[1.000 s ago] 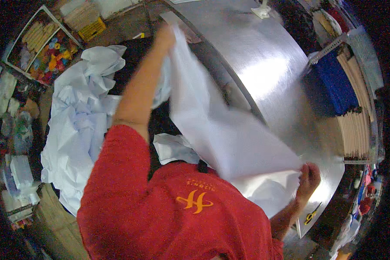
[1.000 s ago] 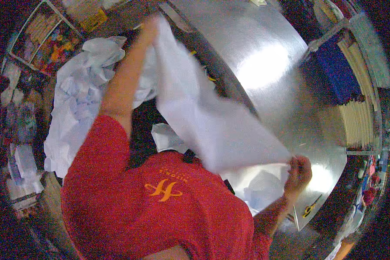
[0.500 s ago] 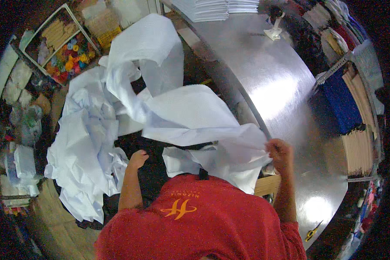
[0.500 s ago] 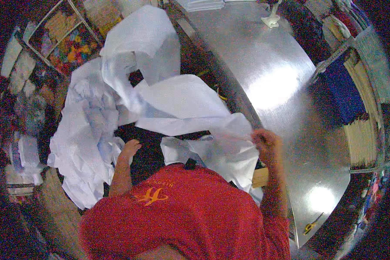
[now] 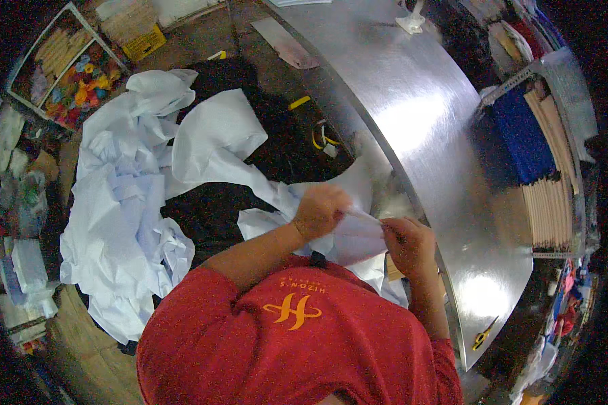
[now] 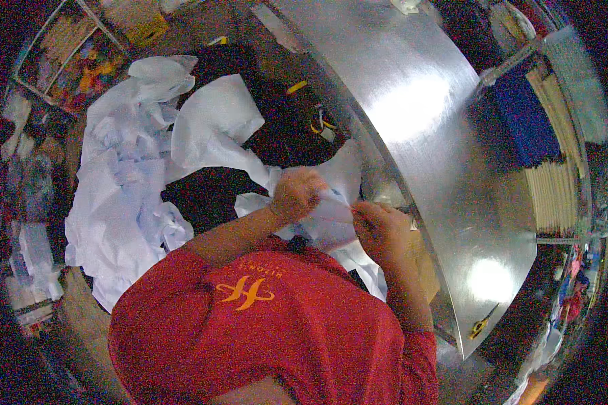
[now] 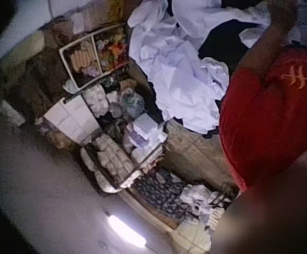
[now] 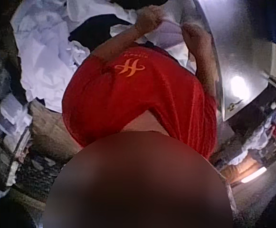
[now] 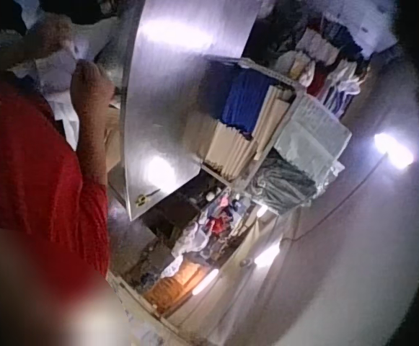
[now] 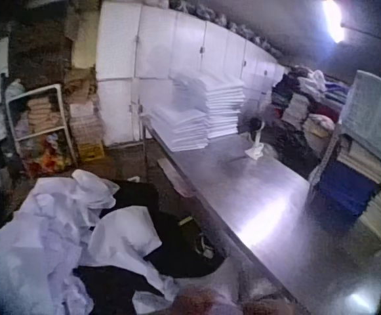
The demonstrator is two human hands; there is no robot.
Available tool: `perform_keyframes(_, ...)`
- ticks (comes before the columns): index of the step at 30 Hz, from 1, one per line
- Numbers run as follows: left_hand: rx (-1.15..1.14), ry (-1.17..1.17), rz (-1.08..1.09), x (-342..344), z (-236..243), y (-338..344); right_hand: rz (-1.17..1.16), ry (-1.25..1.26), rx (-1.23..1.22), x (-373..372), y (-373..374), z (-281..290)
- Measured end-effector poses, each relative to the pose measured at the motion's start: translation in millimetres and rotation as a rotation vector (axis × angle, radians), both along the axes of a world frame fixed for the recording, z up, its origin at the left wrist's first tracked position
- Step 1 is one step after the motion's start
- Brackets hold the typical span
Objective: The person spreads a large white sheet of fabric on a metal table, folds it, and uses yellow-handled scissors to cut along the fold. The person then unfolds the fabric and continues to handle and fold it.
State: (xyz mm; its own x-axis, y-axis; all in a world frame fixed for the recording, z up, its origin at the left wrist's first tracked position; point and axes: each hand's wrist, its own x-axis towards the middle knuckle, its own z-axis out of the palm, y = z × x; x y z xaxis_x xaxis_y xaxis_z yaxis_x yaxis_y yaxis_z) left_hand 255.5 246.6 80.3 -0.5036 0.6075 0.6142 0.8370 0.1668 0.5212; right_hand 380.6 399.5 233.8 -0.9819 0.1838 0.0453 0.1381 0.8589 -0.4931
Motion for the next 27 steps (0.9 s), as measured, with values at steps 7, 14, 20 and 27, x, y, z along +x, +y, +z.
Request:
perform_keyframes(7,-0.173,-0.324,0.602,-92.4,-102.4,-112.8,-0.691,0.851,0.055,109.9,82.0,67.3)
perform_keyframes(14,-0.6,-0.237,0.204,-135.3,-116.2,-117.3,-1.313,1.003,0.506,220.5,114.7,106.2)
perform_keyframes(20,0.399,0.088,0.626,-220.9,44.9,-5.2,-1.432,1.148,0.646,355.7,116.7,128.7)
perform_keyframes(27,-0.219,0.129,0.022,-192.2,119.7,6.2,-1.574,0.502,0.753,479.0,107.5,90.3)
